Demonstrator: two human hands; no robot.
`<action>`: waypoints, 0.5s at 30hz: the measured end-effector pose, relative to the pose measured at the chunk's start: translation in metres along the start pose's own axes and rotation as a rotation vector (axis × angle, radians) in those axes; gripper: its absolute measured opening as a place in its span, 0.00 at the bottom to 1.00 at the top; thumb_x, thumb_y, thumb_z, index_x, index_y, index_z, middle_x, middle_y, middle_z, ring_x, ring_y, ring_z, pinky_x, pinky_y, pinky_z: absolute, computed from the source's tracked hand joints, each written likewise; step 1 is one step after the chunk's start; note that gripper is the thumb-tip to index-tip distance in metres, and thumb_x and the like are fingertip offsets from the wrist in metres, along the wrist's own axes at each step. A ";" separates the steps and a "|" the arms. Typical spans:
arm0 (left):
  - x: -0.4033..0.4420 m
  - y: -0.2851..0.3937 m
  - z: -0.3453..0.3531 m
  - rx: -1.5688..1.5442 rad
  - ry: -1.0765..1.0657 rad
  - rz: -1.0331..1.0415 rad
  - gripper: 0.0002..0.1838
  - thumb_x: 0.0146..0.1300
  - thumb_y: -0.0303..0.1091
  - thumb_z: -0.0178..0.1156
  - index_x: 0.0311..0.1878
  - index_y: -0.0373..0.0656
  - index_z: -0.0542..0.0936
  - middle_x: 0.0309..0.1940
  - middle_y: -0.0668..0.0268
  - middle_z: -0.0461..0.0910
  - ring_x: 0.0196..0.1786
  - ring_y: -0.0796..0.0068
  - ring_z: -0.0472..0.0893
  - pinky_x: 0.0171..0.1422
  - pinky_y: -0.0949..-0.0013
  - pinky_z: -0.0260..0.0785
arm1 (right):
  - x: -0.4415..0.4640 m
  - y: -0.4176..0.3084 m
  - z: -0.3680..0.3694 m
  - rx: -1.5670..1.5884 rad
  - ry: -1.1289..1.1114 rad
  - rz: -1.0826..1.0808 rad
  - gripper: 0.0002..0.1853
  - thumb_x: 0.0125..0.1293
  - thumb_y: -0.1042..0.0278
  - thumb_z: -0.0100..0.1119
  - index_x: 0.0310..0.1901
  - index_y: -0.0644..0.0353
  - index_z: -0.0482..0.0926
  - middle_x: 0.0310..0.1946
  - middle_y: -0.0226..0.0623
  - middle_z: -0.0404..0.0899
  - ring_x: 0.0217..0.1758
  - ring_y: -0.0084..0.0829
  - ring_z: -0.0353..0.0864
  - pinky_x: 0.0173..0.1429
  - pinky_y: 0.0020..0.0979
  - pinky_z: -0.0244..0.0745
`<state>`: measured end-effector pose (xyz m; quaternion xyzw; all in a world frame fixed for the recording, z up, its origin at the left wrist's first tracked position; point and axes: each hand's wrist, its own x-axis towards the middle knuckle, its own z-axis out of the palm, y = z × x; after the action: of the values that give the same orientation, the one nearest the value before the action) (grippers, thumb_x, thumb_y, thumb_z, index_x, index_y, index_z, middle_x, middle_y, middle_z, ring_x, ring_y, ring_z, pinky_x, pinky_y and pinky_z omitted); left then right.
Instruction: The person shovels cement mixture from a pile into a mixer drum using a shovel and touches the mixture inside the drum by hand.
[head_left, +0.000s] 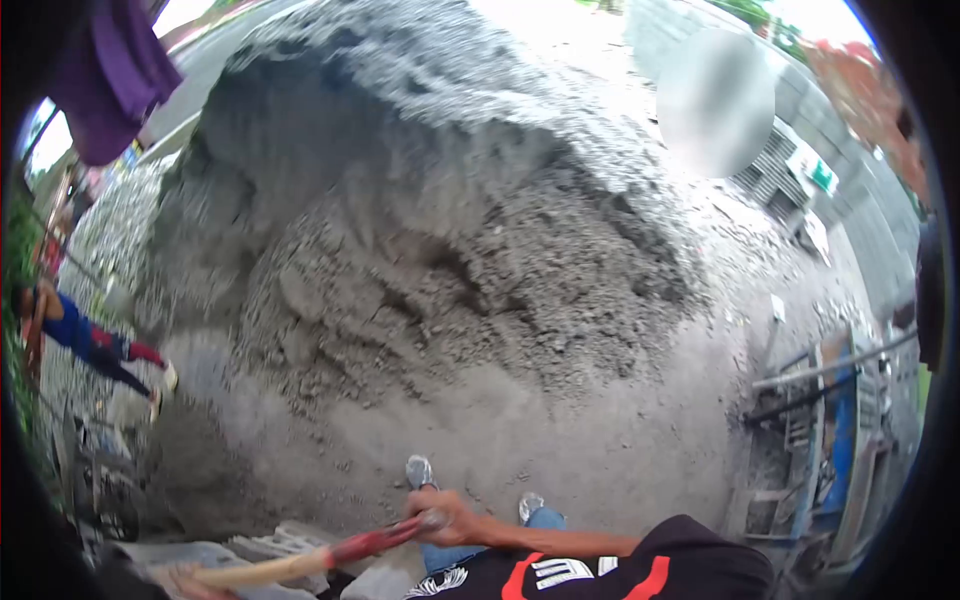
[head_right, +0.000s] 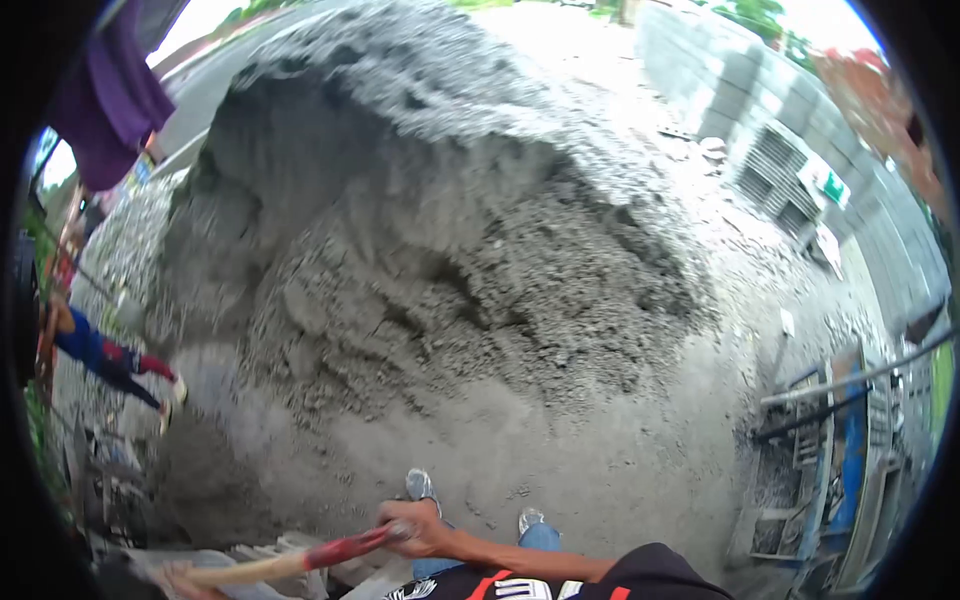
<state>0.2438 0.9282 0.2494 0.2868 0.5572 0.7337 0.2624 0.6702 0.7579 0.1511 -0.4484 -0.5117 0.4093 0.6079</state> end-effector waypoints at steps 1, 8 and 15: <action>-0.038 0.021 0.010 0.013 0.038 0.003 0.14 0.68 0.43 0.46 0.32 0.45 0.73 0.23 0.73 0.69 0.27 0.78 0.71 0.37 0.70 0.67 | -0.010 -0.006 0.002 0.070 -0.058 -0.159 0.10 0.55 0.69 0.65 0.35 0.60 0.75 0.26 0.40 0.72 0.29 0.33 0.75 0.34 0.33 0.69; -0.153 0.055 0.020 -0.068 -0.034 -0.087 0.14 0.66 0.47 0.52 0.31 0.47 0.70 0.21 0.74 0.67 0.24 0.81 0.68 0.30 0.74 0.64 | -0.094 -0.041 -0.045 0.070 0.042 0.113 0.09 0.54 0.73 0.63 0.36 0.61 0.74 0.28 0.31 0.76 0.32 0.23 0.75 0.36 0.29 0.70; -0.179 -0.145 0.041 -0.150 -0.542 -0.599 0.13 0.61 0.43 0.59 0.27 0.51 0.67 0.18 0.73 0.66 0.20 0.79 0.68 0.27 0.71 0.65 | -0.251 -0.012 -0.058 0.160 0.737 0.758 0.06 0.53 0.71 0.64 0.30 0.61 0.77 0.19 0.29 0.75 0.21 0.21 0.74 0.25 0.28 0.72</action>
<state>0.4075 0.8639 0.0951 0.2748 0.4720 0.5613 0.6218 0.6927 0.5072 0.0940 -0.6681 -0.0335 0.4532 0.5892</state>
